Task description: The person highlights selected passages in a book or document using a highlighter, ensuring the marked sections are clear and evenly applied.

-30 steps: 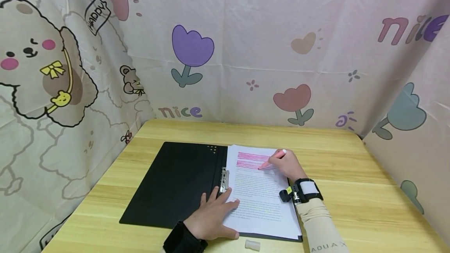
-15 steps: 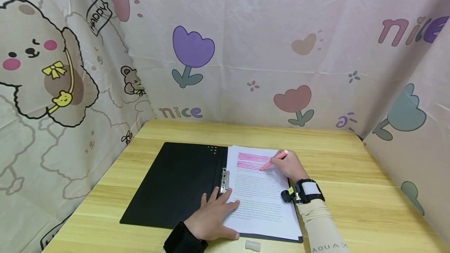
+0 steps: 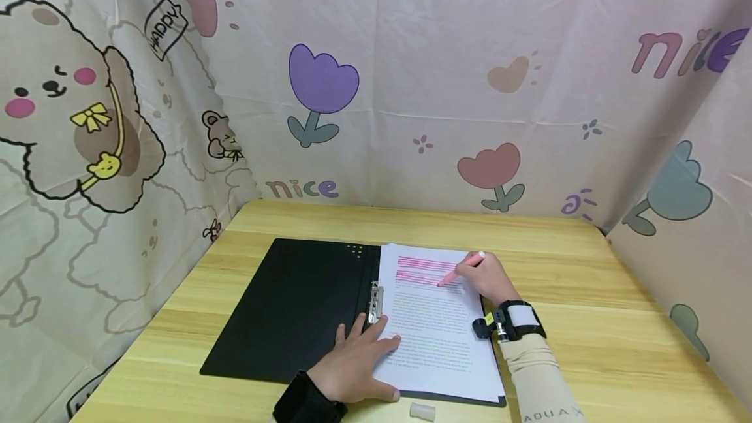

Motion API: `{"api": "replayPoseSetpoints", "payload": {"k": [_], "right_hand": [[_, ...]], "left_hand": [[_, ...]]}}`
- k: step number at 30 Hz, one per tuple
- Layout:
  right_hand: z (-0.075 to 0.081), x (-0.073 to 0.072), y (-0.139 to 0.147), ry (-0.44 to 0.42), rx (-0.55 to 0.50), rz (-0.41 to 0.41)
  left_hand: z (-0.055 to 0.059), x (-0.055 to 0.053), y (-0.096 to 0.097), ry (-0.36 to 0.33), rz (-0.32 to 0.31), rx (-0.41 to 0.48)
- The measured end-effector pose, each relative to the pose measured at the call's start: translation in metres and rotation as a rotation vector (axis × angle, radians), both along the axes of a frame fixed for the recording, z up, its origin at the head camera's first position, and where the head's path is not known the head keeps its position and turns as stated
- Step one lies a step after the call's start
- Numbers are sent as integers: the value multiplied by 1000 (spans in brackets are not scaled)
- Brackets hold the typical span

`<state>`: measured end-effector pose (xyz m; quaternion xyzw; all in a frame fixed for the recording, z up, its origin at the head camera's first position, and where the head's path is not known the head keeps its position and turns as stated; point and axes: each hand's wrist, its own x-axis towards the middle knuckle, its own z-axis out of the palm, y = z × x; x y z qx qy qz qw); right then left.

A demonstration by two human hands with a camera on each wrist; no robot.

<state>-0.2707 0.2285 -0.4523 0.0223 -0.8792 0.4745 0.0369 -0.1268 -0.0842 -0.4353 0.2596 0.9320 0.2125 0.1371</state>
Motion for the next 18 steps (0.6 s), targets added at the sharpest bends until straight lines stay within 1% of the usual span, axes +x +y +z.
{"api": "replayPoseSetpoints", "payload": {"k": [7,14,18], "right_hand": [[0,0,1,-9,-4,-12],[2,3,2,-4,34,-10],[2,3,3,-15,33,-7]], "left_hand": [[0,0,0,2,-3,-3],[0,1,0,11,-5,-2],[0,0,0,1,2,10]]}}
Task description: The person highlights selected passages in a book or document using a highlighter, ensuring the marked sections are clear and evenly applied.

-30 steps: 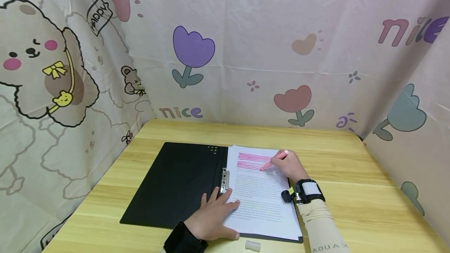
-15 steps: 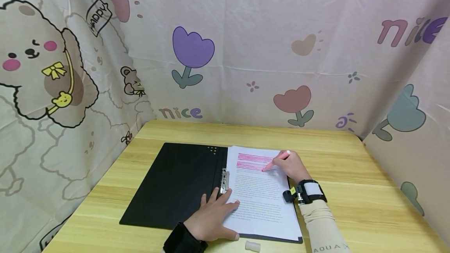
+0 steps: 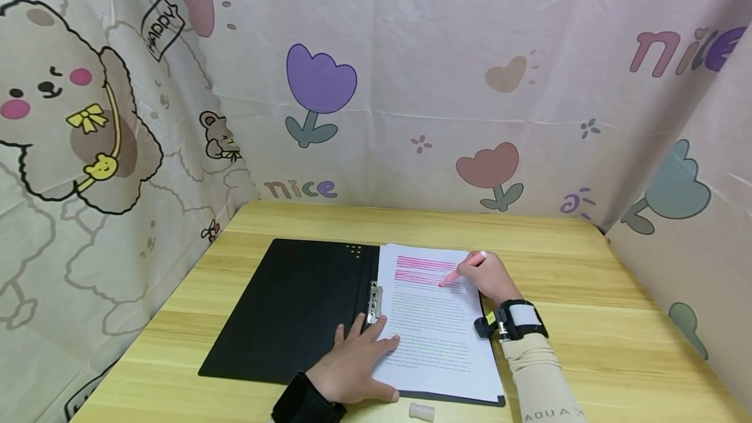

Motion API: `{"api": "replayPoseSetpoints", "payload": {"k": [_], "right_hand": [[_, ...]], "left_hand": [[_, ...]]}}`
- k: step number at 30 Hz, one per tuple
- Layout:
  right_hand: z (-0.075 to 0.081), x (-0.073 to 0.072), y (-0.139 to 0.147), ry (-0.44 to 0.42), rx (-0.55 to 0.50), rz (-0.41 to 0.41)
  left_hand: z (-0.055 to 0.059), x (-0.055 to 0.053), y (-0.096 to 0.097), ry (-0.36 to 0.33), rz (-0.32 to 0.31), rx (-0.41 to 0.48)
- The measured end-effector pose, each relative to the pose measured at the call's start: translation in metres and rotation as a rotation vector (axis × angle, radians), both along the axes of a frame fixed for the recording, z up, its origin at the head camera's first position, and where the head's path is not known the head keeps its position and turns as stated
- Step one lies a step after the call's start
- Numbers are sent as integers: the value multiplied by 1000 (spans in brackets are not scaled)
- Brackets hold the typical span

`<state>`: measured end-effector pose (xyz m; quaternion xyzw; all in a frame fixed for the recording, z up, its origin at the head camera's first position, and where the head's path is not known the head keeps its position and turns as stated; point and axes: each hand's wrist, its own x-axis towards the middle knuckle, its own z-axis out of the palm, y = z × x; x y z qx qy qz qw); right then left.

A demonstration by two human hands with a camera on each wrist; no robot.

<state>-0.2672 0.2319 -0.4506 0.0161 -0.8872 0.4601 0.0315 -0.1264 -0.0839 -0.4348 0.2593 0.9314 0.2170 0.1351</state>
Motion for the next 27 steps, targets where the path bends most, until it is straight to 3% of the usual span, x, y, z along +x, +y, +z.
{"api": "replayPoseSetpoints", "payload": {"k": [17,27], "right_hand": [[-1,-2,6,3,-5,12],[-2,1,8,-50,-50,-17]], "left_hand": [[1,0,1,0,2,2],[0,0,0,-2,-5,8]]}}
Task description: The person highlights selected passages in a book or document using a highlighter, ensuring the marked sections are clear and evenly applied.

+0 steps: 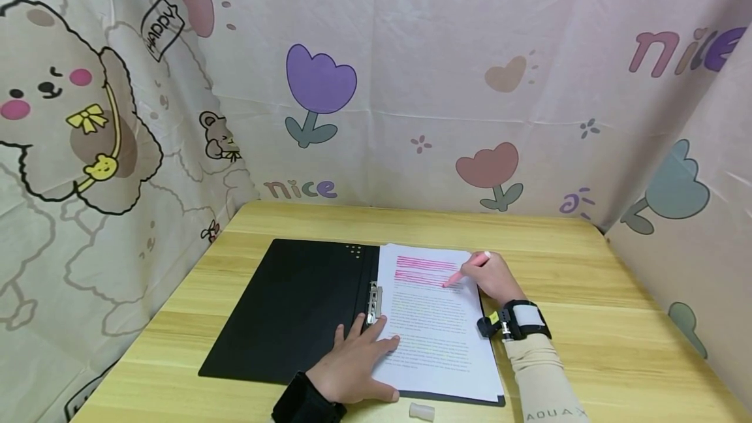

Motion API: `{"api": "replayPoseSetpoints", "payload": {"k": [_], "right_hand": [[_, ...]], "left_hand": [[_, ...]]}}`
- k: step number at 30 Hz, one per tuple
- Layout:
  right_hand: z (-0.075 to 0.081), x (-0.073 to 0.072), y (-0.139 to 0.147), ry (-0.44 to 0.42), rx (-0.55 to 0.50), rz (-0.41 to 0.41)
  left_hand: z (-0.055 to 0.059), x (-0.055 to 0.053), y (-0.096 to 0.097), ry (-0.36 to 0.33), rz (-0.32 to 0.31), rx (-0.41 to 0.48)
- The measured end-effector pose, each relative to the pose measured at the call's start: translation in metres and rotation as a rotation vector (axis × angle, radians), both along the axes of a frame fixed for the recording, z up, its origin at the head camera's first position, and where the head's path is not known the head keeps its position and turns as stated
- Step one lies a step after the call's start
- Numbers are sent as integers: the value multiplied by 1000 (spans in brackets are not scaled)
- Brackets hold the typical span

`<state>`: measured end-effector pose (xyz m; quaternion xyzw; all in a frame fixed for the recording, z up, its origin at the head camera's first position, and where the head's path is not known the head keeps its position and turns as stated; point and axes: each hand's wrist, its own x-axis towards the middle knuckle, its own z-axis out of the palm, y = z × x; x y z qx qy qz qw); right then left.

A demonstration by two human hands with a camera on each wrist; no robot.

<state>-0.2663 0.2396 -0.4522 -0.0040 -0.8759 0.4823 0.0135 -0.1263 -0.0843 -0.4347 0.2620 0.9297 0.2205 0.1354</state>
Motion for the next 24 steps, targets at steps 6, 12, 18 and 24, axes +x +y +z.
{"api": "replayPoseSetpoints", "payload": {"k": [6,12,18,24], "right_hand": [[0,-1,3,31,6,18],[-2,-3,6,39,26,23],[-3,-3,8,30,19,18],[0,-2,8,30,18,14]], "left_hand": [[0,-1,0,-1,-1,-11],[0,-1,0,-1,-1,-13],[0,0,0,-3,3,-10],[1,0,0,-2,5,-12]]}}
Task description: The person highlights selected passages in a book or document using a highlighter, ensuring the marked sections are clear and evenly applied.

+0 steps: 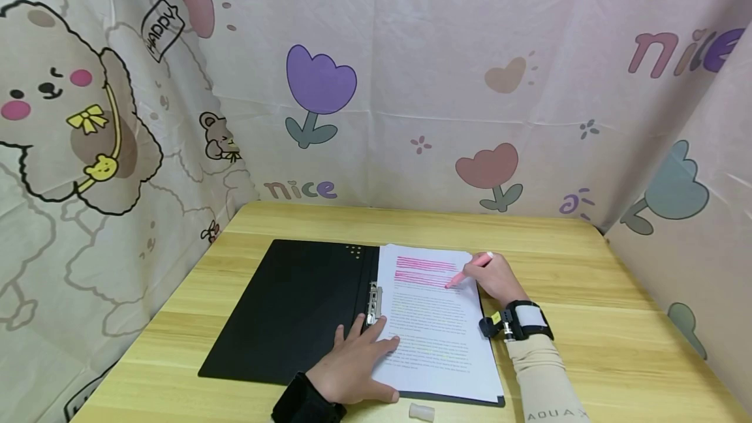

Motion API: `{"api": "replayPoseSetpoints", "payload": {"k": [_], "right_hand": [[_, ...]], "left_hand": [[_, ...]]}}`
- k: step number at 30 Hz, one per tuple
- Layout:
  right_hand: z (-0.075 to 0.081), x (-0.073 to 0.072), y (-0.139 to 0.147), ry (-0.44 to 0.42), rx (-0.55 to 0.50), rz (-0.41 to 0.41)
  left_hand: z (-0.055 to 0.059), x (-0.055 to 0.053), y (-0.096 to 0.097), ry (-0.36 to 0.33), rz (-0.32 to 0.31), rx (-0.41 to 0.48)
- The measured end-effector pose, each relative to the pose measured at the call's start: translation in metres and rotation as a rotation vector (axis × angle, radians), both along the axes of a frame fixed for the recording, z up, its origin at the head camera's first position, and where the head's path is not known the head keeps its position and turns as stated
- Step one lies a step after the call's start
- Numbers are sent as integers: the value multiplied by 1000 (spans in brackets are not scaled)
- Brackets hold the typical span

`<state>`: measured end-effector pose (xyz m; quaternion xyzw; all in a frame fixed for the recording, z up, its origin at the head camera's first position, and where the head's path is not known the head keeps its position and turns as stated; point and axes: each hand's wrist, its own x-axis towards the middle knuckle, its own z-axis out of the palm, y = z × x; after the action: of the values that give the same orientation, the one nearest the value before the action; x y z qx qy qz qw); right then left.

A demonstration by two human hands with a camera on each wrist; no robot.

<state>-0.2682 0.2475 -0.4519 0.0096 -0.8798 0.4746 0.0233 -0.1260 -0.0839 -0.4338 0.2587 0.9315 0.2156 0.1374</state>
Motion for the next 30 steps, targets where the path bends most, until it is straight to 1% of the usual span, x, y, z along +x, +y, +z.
{"api": "replayPoseSetpoints", "payload": {"k": [8,15,23,30], "right_hand": [[1,1,3,-15,-23,1],[0,2,6,-30,-40,-2],[-1,2,6,-53,-90,21],[-3,0,11,-52,-89,13]], "left_hand": [[1,0,0,8,-4,-4],[0,1,0,2,-1,10],[0,1,1,8,2,1],[0,0,1,14,-4,-5]]}}
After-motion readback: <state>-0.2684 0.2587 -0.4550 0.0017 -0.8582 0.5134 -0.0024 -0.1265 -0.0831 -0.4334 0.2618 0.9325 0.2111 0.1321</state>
